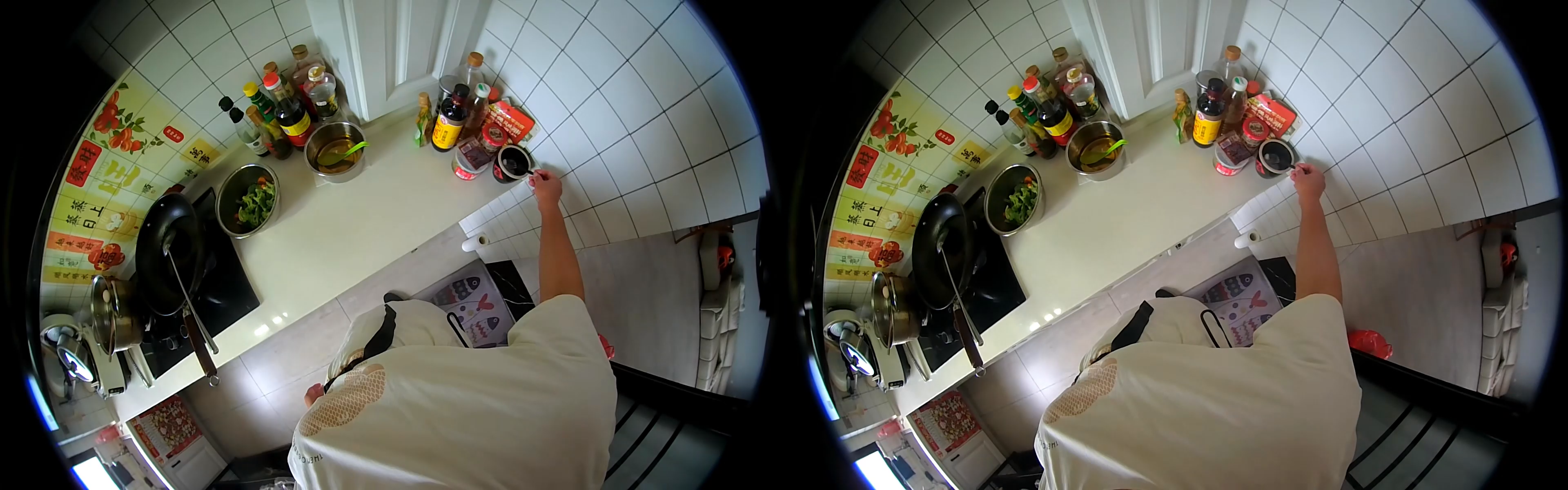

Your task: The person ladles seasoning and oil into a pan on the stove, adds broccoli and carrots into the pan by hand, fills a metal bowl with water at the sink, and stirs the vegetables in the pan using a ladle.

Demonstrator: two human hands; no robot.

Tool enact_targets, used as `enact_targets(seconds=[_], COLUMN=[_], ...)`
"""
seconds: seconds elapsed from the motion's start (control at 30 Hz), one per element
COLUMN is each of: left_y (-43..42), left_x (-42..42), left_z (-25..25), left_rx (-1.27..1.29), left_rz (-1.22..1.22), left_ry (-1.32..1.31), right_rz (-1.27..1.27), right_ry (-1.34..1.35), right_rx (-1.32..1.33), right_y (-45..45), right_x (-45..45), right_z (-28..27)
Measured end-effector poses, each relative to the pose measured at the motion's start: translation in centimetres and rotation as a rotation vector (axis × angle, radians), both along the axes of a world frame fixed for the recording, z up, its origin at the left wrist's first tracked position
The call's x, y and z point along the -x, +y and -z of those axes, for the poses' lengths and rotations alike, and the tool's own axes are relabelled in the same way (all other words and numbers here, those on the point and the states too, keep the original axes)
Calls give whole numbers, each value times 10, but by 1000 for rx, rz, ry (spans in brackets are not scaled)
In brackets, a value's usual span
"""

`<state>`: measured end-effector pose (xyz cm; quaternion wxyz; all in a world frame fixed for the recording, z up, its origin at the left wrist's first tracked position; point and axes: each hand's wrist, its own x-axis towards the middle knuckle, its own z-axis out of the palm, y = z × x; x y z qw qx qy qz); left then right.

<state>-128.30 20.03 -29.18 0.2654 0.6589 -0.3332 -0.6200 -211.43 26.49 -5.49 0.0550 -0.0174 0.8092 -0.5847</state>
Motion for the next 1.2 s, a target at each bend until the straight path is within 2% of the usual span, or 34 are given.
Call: enact_targets(seconds=[0.2,0.27,0.33,0.37,0.43,0.47,0.57,0.6,0.63,0.67,0.8,0.87,1.07,1.2], left_y=[2,1,1,1,0,1,1,0,1,-3,-1,1,1,-5], left_x=[0,2,4,5,7,8,12,15,17,16,13,13,12,11], left_z=[-7,-11,-16,-17,-21,-24,-30,-34,-36,-37,-31,-28,-22,-17], left_rx=[113,125,134,138,149,157,188,202,213,190,155,139,127,132], left_rz=[285,326,353,365,382,388,410,426,439,558,497,484,480,494], left_ry=[-454,-531,-588,-607,-645,-657,-690,-705,-720,-813,-774,-759,-736,-728], right_rz=[11,-10,-142,-142,-358,-420,-497,-500,-450,-401,-331,-209,-26,-4], right_ry=[13,24,237,234,792,651,595,596,532,466,412,70,-33,-61], right_rx=[-26,-60,-273,-273,-724,-758,-805,-803,-684,-566,-501,-114,39,48], right_y=[2,3,-1,-3,-9,-16,-30,-32,-33,-32,-16,-8,1,5], right_x=[6,15,27,32,37,39,36,39,45,49,62,45,10,6], right_z=[4,10,15,18,13,11,6,10,19,29,54,44,19,18])
